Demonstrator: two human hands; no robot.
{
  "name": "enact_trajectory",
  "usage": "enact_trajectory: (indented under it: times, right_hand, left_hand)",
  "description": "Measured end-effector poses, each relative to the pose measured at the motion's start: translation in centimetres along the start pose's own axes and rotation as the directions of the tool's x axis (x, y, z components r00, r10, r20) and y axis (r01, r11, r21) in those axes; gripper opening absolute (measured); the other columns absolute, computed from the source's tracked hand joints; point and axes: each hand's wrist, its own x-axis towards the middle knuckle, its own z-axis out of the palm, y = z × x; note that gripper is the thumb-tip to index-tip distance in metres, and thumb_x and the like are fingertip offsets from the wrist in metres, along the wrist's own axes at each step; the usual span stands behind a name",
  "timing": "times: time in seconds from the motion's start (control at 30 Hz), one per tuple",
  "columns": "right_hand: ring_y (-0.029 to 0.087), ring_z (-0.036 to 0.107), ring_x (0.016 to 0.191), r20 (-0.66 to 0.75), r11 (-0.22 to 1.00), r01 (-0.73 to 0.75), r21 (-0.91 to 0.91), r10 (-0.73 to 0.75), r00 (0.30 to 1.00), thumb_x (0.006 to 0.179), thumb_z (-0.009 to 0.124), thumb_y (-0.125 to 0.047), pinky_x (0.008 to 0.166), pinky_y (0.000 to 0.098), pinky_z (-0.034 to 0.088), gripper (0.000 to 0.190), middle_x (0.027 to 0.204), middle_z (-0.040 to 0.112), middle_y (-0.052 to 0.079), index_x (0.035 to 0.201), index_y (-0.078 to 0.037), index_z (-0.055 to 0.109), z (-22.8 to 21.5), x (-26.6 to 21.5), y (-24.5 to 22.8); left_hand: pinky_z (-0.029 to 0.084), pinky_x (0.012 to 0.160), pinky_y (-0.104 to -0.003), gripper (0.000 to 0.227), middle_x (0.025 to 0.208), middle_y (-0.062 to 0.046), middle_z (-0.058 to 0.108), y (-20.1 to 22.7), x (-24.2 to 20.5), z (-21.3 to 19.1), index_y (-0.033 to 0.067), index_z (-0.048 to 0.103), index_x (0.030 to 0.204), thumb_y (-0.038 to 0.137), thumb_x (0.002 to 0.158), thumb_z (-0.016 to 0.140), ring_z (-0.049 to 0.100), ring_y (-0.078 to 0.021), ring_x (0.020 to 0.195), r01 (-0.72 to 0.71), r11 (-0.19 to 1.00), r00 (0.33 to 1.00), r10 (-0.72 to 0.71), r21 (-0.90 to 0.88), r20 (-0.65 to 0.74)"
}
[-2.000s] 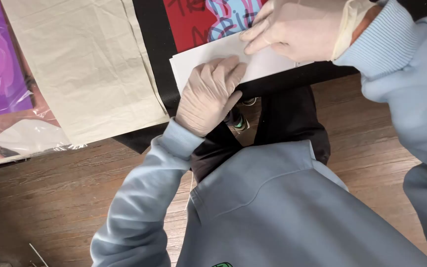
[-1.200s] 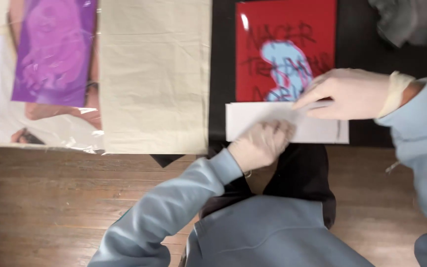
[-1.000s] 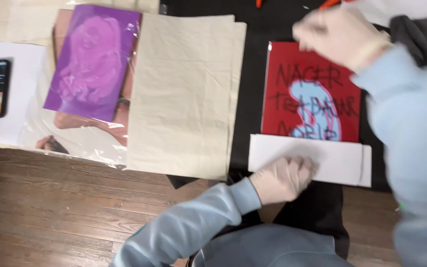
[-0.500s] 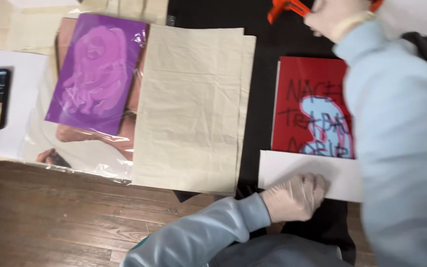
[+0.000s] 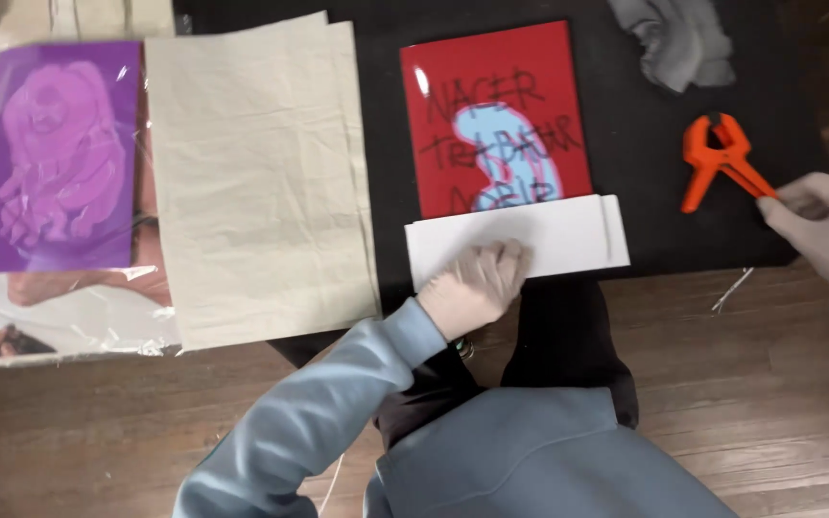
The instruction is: Prepping and wrapping a piece of artwork using paper and clamps.
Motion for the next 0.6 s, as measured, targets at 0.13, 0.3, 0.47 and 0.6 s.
enact_trajectory:
  times: [0.13, 0.3, 0.47, 0.6]
  right_hand:
    - [0.019, 0.071, 0.069, 0.012, 0.992, 0.034, -0.119, -0.033, 0.999, 0.105, 0.08, -0.036, 0.067, 0.0292, 0.058, 0.039, 0.086, 0.074, 0.013, 0.114, 0.001, 0.076, -2.1, 2.4, -5.2]
    - [0.033, 0.074, 0.079, 0.262, 0.779, 0.185, -0.6, -0.027, 0.965, 0.087, 0.056, -0.081, 0.066, 0.0414, 0.062, 0.09, 0.092, 0.074, 0.02, 0.122, 0.0, 0.073, -3.7, 3.3, -15.6]
    - [0.036, 0.075, 0.08, 0.133, 0.754, -0.045, -0.655, 0.174, 0.976, 0.077, 0.057, -0.094, 0.063, 0.0459, 0.061, 0.103, 0.097, 0.072, 0.02, 0.109, 0.003, 0.074, -2.2, 3.2, -15.9]
    - [0.034, 0.076, 0.081, 0.204, 0.911, -0.091, -0.401, 0.186, 0.961, 0.082, 0.069, -0.077, 0.071, 0.0451, 0.062, 0.088, 0.099, 0.072, 0.019, 0.121, 0.002, 0.068, -4.3, 0.4, -14.5]
  left_hand:
    - [0.053, 0.065, -0.034, 0.041, 0.115, -0.016, 0.067, 0.2, -0.5, 0.6, -0.0043, 0.069, 0.122, 0.015, 0.087, 0.061, 0.065, -0.026, 0.087, -0.008, 0.999, 1.0, 0.007, -0.037, -0.023]
    - [0.054, 0.07, -0.033, 0.042, 0.116, -0.012, 0.065, -0.3, 0.2, 0.0, -0.0035, 0.067, 0.124, 0.014, 0.086, 0.062, 0.065, -0.0248, 0.093, -0.071, 0.997, 0.995, 0.069, 0.023, 0.078]
    - [0.054, 0.069, -0.032, 0.04, 0.114, -0.011, 0.066, -0.5, 0.5, -0.5, -0.001, 0.068, 0.124, 0.013, 0.086, 0.062, 0.065, -0.024, 0.091, -0.088, 0.995, 0.992, 0.084, 0.042, 0.094]
    - [0.052, 0.064, -0.03, 0.039, 0.113, -0.009, 0.066, -0.6, 0.9, -0.6, 0.0008, 0.068, 0.124, 0.01, 0.086, 0.064, 0.064, -0.0214, 0.088, -0.095, 0.988, 0.993, 0.086, 0.118, 0.083]
